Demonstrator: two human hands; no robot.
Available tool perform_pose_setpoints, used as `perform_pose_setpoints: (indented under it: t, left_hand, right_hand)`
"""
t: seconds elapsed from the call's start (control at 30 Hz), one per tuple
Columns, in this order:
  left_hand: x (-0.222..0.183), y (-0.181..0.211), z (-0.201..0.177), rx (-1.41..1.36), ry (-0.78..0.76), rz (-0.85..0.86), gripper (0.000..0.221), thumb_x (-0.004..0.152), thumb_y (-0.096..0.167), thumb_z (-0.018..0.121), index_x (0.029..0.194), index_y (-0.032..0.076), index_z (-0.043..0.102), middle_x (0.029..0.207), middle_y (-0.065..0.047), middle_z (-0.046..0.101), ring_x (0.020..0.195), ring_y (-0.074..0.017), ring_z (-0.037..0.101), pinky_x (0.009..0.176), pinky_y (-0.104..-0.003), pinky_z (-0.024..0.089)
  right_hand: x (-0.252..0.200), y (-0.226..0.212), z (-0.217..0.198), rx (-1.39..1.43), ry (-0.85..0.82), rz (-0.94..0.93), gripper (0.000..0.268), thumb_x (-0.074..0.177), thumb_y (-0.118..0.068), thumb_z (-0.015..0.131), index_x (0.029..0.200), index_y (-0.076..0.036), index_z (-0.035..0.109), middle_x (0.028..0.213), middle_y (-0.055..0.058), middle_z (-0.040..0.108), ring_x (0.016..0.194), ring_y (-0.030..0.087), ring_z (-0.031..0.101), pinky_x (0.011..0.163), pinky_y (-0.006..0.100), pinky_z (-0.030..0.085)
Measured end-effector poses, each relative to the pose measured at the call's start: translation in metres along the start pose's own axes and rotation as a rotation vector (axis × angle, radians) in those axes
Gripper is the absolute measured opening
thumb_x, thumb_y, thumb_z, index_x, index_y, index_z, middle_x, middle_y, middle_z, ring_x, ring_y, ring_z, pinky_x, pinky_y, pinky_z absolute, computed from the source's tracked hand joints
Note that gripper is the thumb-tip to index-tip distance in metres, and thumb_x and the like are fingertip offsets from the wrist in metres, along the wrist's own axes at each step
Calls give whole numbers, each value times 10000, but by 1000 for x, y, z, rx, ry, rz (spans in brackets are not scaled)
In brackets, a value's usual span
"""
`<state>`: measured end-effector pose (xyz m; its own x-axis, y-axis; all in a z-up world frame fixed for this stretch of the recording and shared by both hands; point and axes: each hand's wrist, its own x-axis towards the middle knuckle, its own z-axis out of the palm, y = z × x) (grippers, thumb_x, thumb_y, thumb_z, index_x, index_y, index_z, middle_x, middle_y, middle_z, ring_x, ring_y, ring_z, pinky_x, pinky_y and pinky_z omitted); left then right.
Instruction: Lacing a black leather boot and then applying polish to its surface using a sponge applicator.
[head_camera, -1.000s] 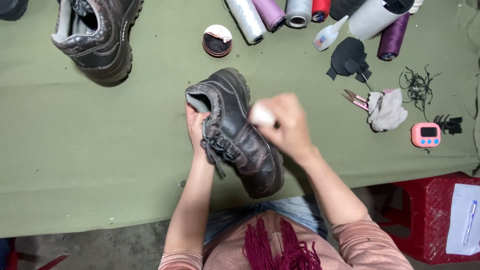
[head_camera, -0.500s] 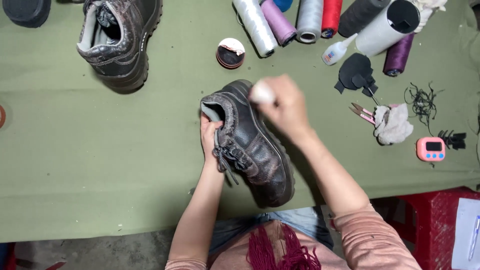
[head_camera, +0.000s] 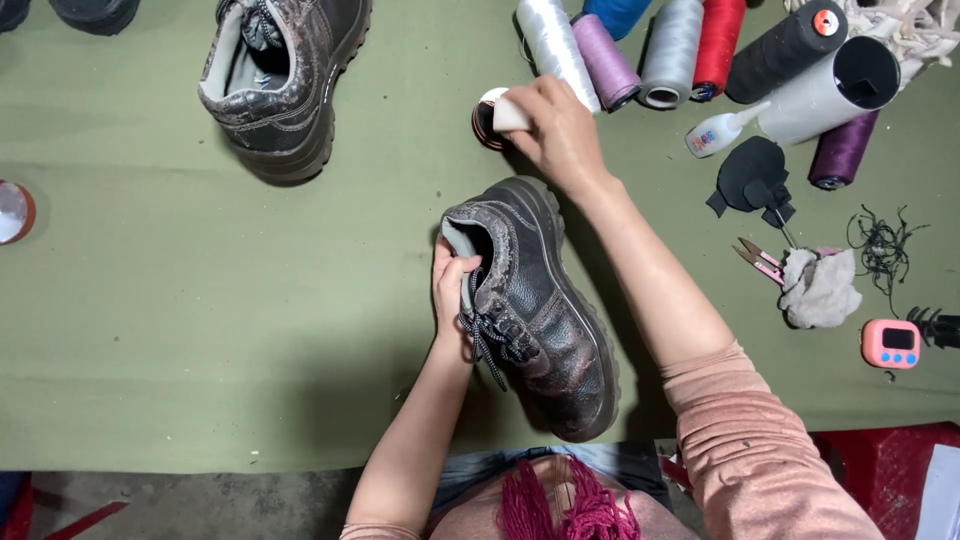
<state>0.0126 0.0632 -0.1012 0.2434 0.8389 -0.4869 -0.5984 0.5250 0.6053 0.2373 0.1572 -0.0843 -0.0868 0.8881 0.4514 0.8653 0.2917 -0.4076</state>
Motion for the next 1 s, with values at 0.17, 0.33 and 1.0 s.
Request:
perform_pose_setpoints:
  t: [0.17, 0.33, 1.0]
  left_hand:
    - [-8, 6, 8, 27, 25, -13, 547, 750, 9, 548, 1288, 69, 617, 1143, -143, 687, 991, -286, 645, 889, -375, 519]
    - [5, -8, -4, -120, -47, 12, 552, 753, -6, 567, 1297, 79, 599, 1136, -167, 691, 963, -305, 661, 842, -429, 538]
    - [0, 3, 10, 235, 28, 2, 857, 762, 245, 649, 1581, 296, 400, 1483, -99, 563, 1264, -285, 593, 1052, -419, 518]
  right_hand:
    - [-7, -5, -13, -47, -107, 24, 425, 903, -106, 805, 1294, -87, 640, 1078, 147, 544, 926, 347, 578, 644, 439, 469]
    - [-43, -57, -82, 177, 144, 12, 423, 1075, -297, 636, 1367, -3, 554, 1153, 202, 567, 1055, 353, 566, 901, 430, 434]
    - [-66, -84, -56, 423, 91, -69, 397, 968, -260, 768, 1267, -27, 652, 1014, 144, 609, 976, 353, 602, 894, 473, 481]
